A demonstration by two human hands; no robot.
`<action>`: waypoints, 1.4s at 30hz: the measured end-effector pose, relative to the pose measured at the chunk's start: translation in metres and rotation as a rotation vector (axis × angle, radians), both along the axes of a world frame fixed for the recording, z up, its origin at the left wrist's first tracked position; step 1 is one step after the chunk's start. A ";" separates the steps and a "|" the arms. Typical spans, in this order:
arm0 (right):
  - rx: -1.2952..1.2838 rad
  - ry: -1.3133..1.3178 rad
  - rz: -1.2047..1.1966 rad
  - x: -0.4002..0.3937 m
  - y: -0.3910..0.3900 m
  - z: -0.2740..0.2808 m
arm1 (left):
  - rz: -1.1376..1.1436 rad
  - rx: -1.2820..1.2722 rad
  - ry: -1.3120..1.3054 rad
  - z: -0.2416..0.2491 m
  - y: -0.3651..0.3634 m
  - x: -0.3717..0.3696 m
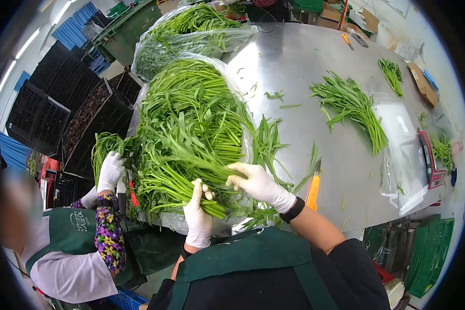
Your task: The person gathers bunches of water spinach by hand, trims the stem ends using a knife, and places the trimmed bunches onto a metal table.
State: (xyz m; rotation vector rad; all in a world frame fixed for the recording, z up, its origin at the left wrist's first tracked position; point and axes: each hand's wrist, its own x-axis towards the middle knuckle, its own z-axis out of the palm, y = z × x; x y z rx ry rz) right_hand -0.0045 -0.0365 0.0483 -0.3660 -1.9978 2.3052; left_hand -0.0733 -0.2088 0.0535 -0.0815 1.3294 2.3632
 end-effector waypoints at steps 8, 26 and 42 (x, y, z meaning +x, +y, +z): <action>0.598 -0.070 -0.017 -0.026 -0.019 -0.027 | 0.043 -0.005 0.010 -0.007 -0.010 0.001; -0.551 -0.056 0.451 -0.032 0.000 0.004 | -0.039 -0.069 -0.012 -0.003 -0.003 0.005; 0.798 0.043 0.277 -0.016 -0.037 0.015 | -0.213 -0.067 -0.219 -0.006 -0.011 0.008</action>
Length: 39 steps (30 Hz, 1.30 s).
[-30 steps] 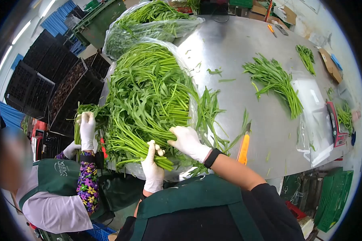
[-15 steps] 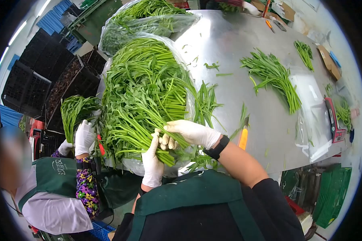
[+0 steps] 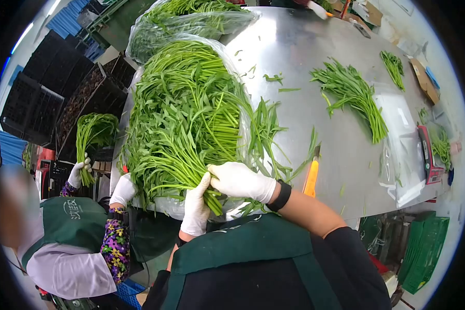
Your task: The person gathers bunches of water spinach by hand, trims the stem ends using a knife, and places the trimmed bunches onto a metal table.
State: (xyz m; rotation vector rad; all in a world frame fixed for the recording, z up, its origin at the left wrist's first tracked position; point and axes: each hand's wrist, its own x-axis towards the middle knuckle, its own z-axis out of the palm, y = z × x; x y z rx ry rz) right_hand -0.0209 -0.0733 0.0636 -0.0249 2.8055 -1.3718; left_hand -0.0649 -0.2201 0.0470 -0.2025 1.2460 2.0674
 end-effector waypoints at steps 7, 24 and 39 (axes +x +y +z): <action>0.268 -0.002 -0.054 0.012 -0.008 -0.003 | 0.002 0.018 0.071 -0.027 0.003 -0.009; -0.487 -0.014 -0.164 0.007 0.035 0.020 | -0.090 0.037 0.072 -0.009 -0.002 -0.016; -0.236 0.039 -0.120 -0.020 0.001 -0.019 | -0.014 -0.085 0.269 -0.014 0.000 -0.003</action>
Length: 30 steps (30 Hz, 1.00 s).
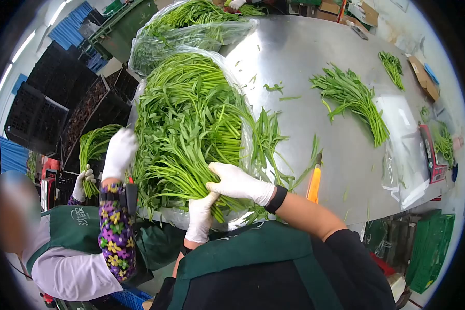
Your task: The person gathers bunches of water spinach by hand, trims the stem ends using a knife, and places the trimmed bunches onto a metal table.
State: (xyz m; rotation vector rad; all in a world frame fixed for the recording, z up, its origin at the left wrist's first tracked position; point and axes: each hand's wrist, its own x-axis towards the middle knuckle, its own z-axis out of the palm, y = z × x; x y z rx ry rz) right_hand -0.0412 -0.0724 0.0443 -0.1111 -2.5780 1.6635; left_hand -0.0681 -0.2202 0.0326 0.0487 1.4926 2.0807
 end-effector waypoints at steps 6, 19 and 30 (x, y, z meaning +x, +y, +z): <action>-0.796 -0.156 -0.028 -0.002 0.015 0.005 | -0.092 -0.004 -0.013 0.011 -0.006 -0.007; -0.220 -0.190 0.156 0.042 0.027 0.023 | -0.304 0.234 -0.275 0.013 0.012 -0.035; -0.012 0.043 0.118 0.070 0.037 0.021 | -0.204 0.356 -0.327 0.013 0.023 -0.027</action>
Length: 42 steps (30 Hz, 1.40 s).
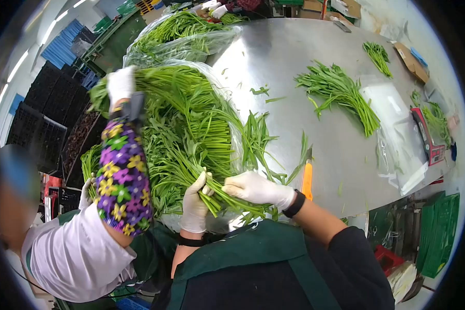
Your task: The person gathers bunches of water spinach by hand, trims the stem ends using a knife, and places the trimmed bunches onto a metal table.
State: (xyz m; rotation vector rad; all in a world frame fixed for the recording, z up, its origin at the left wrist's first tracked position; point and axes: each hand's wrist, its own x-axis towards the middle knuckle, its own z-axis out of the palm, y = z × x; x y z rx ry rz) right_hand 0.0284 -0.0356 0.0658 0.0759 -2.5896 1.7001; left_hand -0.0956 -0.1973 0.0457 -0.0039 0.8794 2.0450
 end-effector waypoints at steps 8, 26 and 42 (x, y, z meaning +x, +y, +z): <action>0.001 -0.318 -0.089 0.061 0.052 0.001 | 0.164 -0.109 -0.039 0.003 0.016 0.018; -0.447 -0.262 -0.061 -0.003 0.008 -0.013 | 0.111 0.046 0.124 0.015 -0.006 0.000; -0.266 -0.285 -0.078 -0.054 -0.004 0.008 | -0.001 -0.153 0.128 -0.005 -0.014 0.021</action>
